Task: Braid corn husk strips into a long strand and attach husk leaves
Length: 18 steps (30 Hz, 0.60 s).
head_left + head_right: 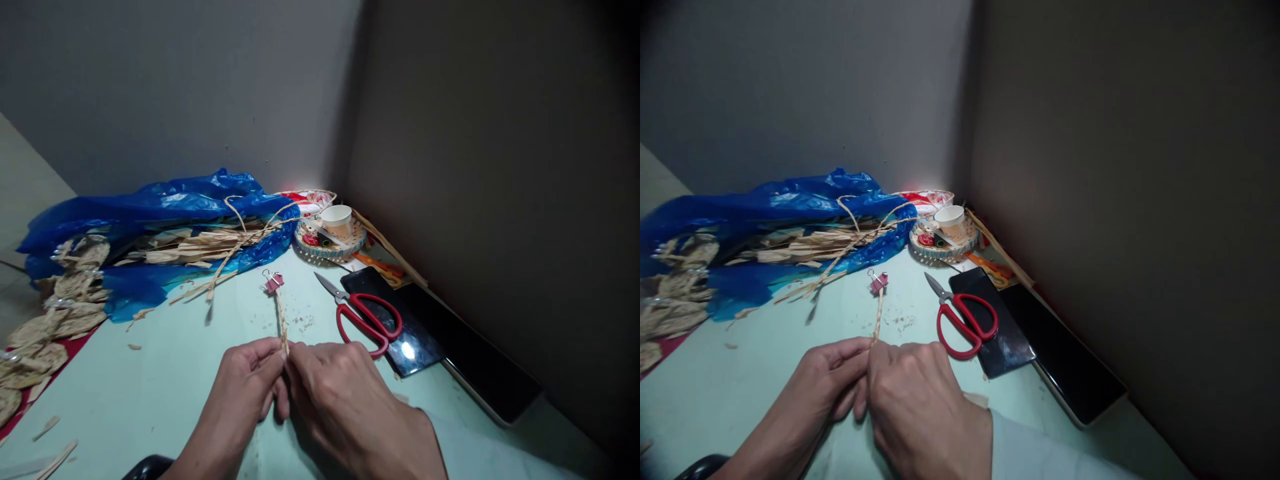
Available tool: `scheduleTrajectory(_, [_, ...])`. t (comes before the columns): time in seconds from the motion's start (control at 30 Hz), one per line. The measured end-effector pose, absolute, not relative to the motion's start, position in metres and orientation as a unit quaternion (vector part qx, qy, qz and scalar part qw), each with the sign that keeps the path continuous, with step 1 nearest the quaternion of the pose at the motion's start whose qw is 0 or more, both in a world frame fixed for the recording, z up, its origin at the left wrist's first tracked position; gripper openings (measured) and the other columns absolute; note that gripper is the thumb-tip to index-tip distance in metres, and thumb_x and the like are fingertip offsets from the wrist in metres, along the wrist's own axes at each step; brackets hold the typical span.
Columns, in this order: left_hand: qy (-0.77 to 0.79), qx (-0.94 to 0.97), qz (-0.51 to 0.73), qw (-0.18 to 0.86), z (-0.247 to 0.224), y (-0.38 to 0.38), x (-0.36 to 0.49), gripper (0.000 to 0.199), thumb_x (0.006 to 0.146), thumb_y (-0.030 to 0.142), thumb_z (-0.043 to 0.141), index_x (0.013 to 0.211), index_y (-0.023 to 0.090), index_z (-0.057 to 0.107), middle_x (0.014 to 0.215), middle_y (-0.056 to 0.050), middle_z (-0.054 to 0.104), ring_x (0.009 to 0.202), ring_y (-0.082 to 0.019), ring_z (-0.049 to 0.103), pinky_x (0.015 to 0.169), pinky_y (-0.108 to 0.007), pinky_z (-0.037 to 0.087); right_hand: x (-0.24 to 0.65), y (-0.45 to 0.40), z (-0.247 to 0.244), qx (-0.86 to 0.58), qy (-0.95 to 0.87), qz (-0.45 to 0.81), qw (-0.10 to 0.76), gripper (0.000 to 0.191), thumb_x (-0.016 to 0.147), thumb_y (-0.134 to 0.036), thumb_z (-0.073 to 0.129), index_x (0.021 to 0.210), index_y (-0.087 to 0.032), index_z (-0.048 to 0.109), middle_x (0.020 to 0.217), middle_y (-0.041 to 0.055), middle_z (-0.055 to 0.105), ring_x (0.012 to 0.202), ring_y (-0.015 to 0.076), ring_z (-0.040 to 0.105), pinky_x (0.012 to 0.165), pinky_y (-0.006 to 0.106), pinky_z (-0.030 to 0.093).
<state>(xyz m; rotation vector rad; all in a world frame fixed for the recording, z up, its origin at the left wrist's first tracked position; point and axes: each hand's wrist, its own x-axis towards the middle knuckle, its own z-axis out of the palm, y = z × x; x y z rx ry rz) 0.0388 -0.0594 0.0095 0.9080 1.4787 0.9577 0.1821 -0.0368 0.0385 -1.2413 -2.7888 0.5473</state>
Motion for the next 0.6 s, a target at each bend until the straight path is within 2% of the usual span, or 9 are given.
scheduleTrajectory(0.1, [0.602, 0.345, 0.429, 0.578, 0.012, -0.061, 0.038, 0.033, 0.078, 0.044, 0.062, 0.087, 0.013, 0.067, 0.047, 0.009, 0.034, 0.043, -0.005, 0.014, 0.044, -0.023, 0.004, 0.178, -0.037, 0.038, -0.339, -0.932, 0.128, -0.001, 0.020, 0.085, 0.000, 0.048, 0.098, -0.013, 0.057, 0.089, 0.0089, 0.067, 0.074, 0.0235, 0.061, 0.055, 0.033, 0.024])
scheduleTrajectory(0.2, [0.594, 0.334, 0.439, 0.586, 0.013, -0.062, 0.036, 0.034, 0.077, 0.043, 0.064, 0.091, 0.013, 0.068, 0.047, 0.010, 0.028, 0.044, -0.005, 0.014, 0.044, -0.022, 0.003, 0.178, -0.034, 0.034, -0.294, -0.950, 0.103, 0.021, 0.021, 0.088, 0.000, 0.047, 0.103, -0.011, 0.058, 0.093, 0.0089, 0.068, 0.079, 0.0243, 0.062, 0.055, 0.034, 0.025])
scheduleTrajectory(0.37, [0.579, 0.342, 0.445, 0.591, 0.010, -0.060, 0.032, 0.034, 0.080, 0.043, 0.061, 0.093, 0.012, 0.069, 0.043, 0.005, 0.046, 0.040, -0.005, 0.021, 0.043, -0.023, 0.006, 0.182, -0.034, 0.032, -0.300, -0.938, 0.164, 0.063, 0.013, 0.091, -0.008, 0.052, 0.099, -0.015, 0.059, 0.095, 0.0049, 0.068, 0.079, 0.0189, 0.060, 0.062, 0.032, 0.033])
scheduleTrajectory(0.43, [0.576, 0.344, 0.446, 0.592, 0.009, -0.059, 0.032, 0.035, 0.080, 0.045, 0.063, 0.091, 0.012, 0.069, 0.042, 0.006, 0.045, 0.040, -0.005, 0.023, 0.043, -0.023, 0.008, 0.183, -0.034, 0.034, -0.286, -0.943, 0.164, 0.054, 0.016, 0.091, -0.006, 0.050, 0.101, -0.014, 0.060, 0.097, 0.0068, 0.069, 0.084, 0.0194, 0.060, 0.065, 0.031, 0.034])
scheduleTrajectory(0.5, [0.571, 0.339, 0.448, 0.599, 0.009, -0.060, 0.032, 0.034, 0.077, 0.046, 0.066, 0.086, 0.013, 0.068, 0.044, 0.007, 0.043, 0.040, -0.004, 0.024, 0.042, -0.022, 0.009, 0.184, -0.033, 0.038, -0.277, -0.943, 0.173, 0.067, 0.015, 0.092, -0.012, 0.049, 0.101, -0.013, 0.061, 0.093, 0.0077, 0.069, 0.080, 0.0193, 0.061, 0.064, 0.031, 0.034])
scheduleTrajectory(0.6, [0.564, 0.327, 0.457, 0.605, 0.013, -0.061, 0.033, 0.028, 0.077, 0.042, 0.067, 0.073, 0.015, 0.063, 0.046, 0.009, 0.037, 0.042, -0.004, 0.019, 0.043, -0.022, 0.008, 0.190, -0.026, 0.047, -0.325, -0.902, 0.227, 0.169, 0.024, 0.096, -0.030, 0.045, 0.087, -0.018, 0.063, 0.080, 0.0037, 0.067, 0.070, 0.0159, 0.058, 0.063, 0.029, 0.035])
